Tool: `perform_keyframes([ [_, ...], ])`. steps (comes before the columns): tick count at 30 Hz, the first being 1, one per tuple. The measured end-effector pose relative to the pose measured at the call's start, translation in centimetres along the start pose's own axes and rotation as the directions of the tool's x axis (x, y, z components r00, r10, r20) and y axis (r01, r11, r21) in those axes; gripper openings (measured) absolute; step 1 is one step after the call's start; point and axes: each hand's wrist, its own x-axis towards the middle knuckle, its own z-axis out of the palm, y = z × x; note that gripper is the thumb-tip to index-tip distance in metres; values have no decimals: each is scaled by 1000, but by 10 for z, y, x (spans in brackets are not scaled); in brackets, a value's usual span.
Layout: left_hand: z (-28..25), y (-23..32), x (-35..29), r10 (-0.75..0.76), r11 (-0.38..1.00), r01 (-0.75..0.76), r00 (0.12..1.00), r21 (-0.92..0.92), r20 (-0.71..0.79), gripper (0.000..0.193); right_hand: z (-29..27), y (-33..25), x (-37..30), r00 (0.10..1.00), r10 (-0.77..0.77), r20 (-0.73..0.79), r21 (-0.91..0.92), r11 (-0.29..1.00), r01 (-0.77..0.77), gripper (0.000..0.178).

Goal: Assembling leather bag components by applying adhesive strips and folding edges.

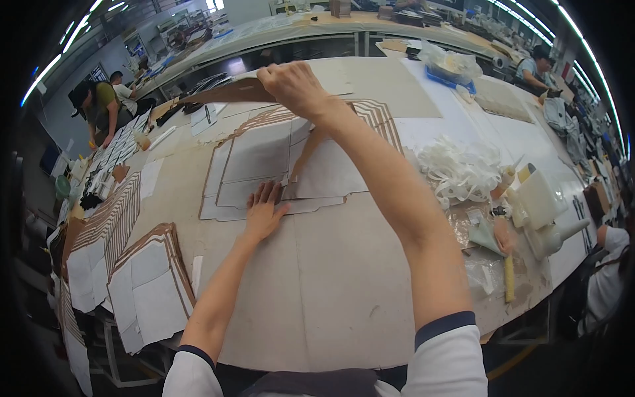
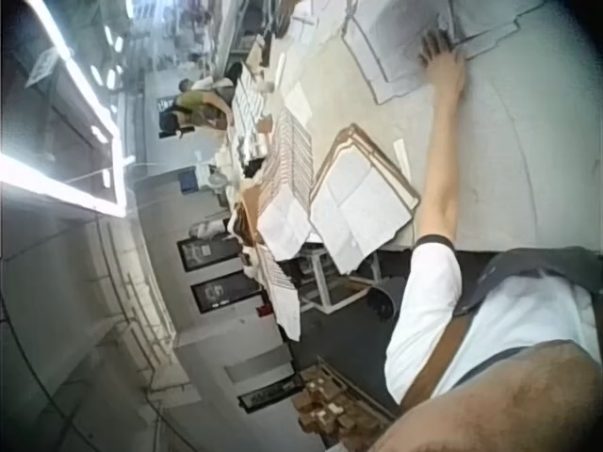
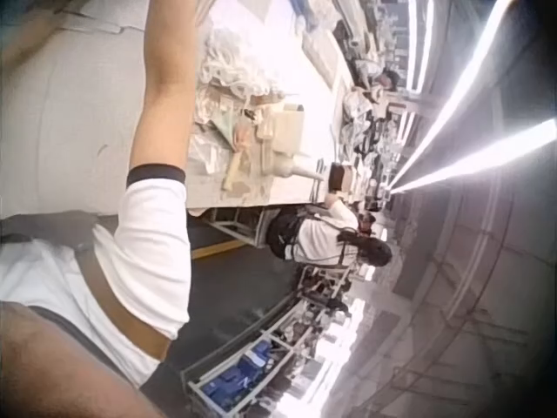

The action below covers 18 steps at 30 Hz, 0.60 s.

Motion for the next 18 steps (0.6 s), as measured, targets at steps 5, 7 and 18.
perform_keyframes([
  [5, -16, 25, 39, -109, 993, 116, 964, -13, 242, 74, -75, 37, 23, 1000, 2, -23, -141, 990, -5, 10],
  [7, -3, 20, 54, 72, 975, -80, 996, -209, -44, 74, -76, 36, 31, 999, 22, -46, -133, 991, -28, 11],
  [18, -25, 101, 54, -4, 996, -35, 909, 85, 418, 73, -132, 77, 84, 991, 75, -113, -170, 981, -94, 22],
])
